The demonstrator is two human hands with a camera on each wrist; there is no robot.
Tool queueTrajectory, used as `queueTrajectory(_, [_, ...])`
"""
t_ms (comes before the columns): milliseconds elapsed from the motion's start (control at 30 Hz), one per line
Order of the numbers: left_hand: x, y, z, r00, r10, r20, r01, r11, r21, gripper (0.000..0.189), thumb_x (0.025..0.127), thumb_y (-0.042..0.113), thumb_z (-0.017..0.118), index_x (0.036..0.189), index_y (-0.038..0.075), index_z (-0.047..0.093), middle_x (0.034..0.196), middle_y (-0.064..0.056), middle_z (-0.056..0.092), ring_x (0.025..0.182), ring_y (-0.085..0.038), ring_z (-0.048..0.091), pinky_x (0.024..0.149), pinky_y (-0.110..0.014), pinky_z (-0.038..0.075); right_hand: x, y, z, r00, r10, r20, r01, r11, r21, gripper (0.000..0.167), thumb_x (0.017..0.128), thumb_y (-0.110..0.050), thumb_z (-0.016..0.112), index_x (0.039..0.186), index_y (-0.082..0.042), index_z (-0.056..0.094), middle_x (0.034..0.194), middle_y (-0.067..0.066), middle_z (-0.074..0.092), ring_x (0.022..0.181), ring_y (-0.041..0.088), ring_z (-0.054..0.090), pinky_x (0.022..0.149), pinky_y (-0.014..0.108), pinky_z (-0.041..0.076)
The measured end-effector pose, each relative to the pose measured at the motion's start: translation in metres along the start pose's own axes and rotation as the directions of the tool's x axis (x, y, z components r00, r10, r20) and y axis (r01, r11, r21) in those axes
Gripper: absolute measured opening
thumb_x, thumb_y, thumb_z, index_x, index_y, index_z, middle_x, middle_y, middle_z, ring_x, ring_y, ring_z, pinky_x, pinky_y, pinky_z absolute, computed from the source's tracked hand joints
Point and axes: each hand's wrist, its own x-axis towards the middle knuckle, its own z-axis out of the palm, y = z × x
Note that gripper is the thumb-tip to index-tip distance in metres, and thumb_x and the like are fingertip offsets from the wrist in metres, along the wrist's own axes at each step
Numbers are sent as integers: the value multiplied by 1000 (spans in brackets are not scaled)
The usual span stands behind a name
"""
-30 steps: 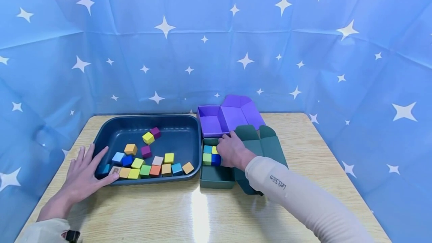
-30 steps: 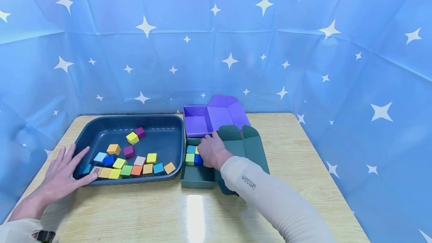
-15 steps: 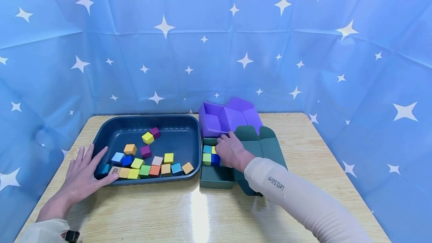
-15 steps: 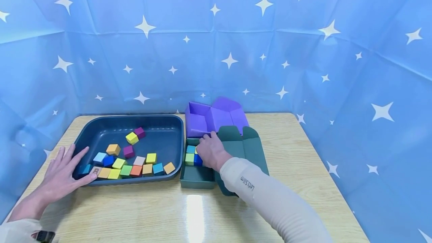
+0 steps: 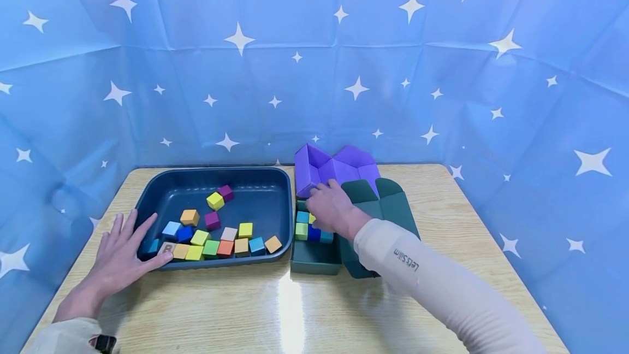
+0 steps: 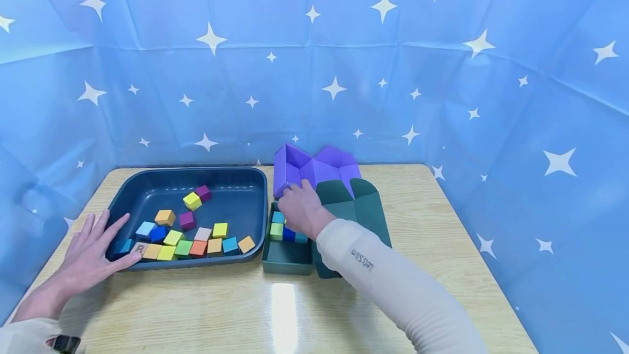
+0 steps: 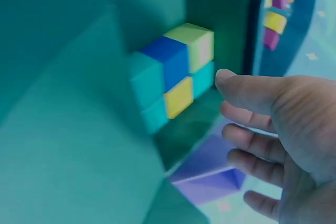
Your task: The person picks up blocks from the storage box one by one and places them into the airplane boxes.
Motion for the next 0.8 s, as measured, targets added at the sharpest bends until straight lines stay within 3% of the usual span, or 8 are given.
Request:
queueTrajectory(300, [1,0,-1,1000,-2,2,2,1000,0,101,83,59,65,157,15,13,161,-26,-10,145,-47,-25,108,-73,-18,19,-24,-28,999,-36,-29,38,996,81,33,87,-48,69,111,-26,72,121,-3,67,115,20,56,104,44,40])
queueTrajectory(533, [0,-1,-1,1000,-6,8,6,1000,9,100,84,59,65,157,14,13,161,-27,-10,145,-49,-23,108,-73,-18,48,-64,-32,996,-77,-44,82,989,127,33,88,-51,66,112,-29,71,128,-6,64,120,18,53,109,44,38])
queueTrajectory(800, [1,1,0,1000,-5,1,5,1000,7,100,83,59,65,157,15,14,161,-27,-9,145,-48,-22,109,-74,-16,67,-88,-29,996,-79,-51,87,979,185,30,90,-50,65,110,-29,72,115,-9,65,113,15,55,108,43,37])
